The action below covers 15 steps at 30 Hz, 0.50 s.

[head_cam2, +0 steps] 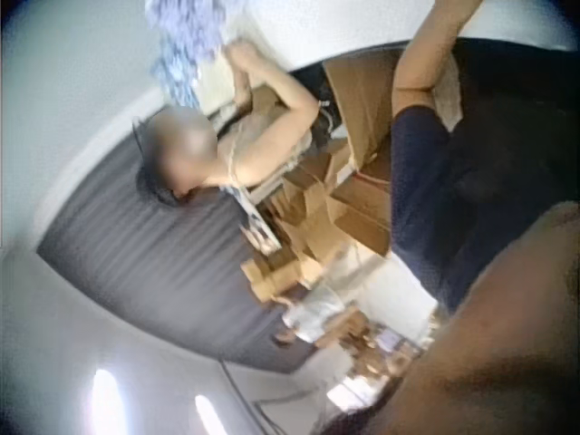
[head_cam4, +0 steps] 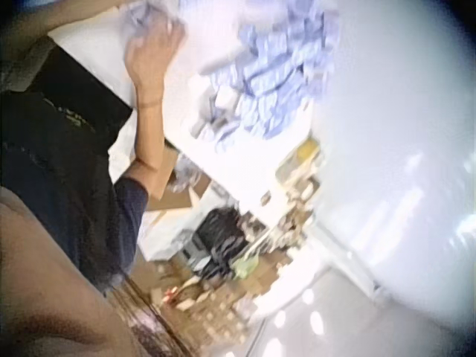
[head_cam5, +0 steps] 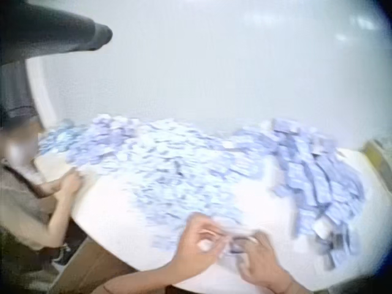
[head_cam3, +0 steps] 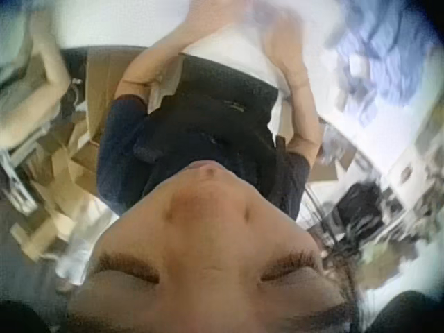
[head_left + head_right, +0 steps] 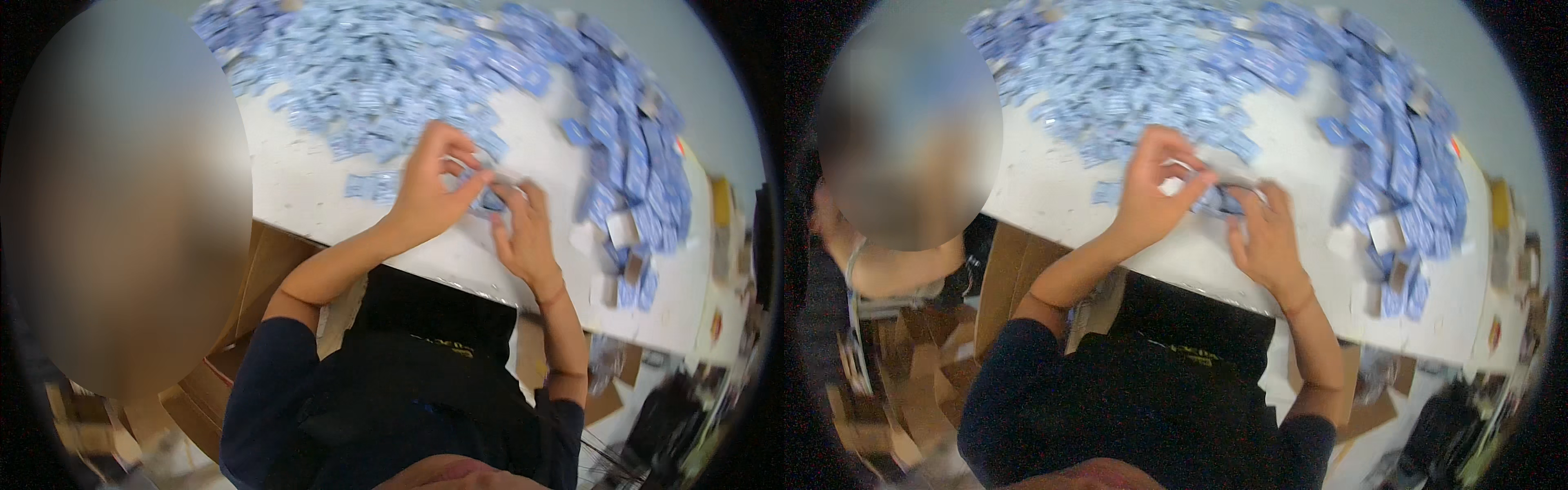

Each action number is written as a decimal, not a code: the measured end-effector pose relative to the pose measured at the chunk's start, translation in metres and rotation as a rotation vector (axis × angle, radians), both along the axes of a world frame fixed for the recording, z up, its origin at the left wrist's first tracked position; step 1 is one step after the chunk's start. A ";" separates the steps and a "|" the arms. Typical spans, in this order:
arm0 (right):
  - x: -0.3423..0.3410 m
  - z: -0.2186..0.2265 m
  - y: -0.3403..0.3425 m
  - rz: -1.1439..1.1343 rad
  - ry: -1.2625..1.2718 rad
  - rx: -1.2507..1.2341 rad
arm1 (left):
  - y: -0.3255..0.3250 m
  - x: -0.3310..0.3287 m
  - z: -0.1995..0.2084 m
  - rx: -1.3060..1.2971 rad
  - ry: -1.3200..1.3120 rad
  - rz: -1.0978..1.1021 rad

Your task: The person repeatedly picks small blue-wrapped items from a large pile on a white table, places them into small white boxes, and closes the boxes. A second person is visible on the left side of the table performing similar packing actions.

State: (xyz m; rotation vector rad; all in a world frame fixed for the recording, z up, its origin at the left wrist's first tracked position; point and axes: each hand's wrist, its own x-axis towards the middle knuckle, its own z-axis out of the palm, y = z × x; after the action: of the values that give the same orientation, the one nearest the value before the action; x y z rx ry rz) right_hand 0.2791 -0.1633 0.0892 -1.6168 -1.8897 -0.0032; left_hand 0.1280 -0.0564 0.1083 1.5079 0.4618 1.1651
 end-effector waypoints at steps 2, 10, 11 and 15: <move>0.002 -0.009 0.001 0.039 0.166 0.030 | -0.009 0.014 -0.017 0.420 0.025 0.182; 0.015 -0.029 -0.003 0.112 0.174 0.131 | 0.010 0.012 -0.041 1.118 0.395 0.130; 0.015 -0.026 -0.002 0.135 0.167 0.159 | 0.014 0.005 -0.039 1.096 0.461 0.051; 0.019 -0.031 0.000 0.133 0.151 0.153 | 0.018 -0.001 -0.033 1.115 0.640 -0.219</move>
State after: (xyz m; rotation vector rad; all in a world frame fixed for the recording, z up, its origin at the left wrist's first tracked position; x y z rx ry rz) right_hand 0.2978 -0.1629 0.0587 -1.3492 -1.8306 0.0295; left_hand 0.1272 -0.0383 0.0756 2.8432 -0.0001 0.7281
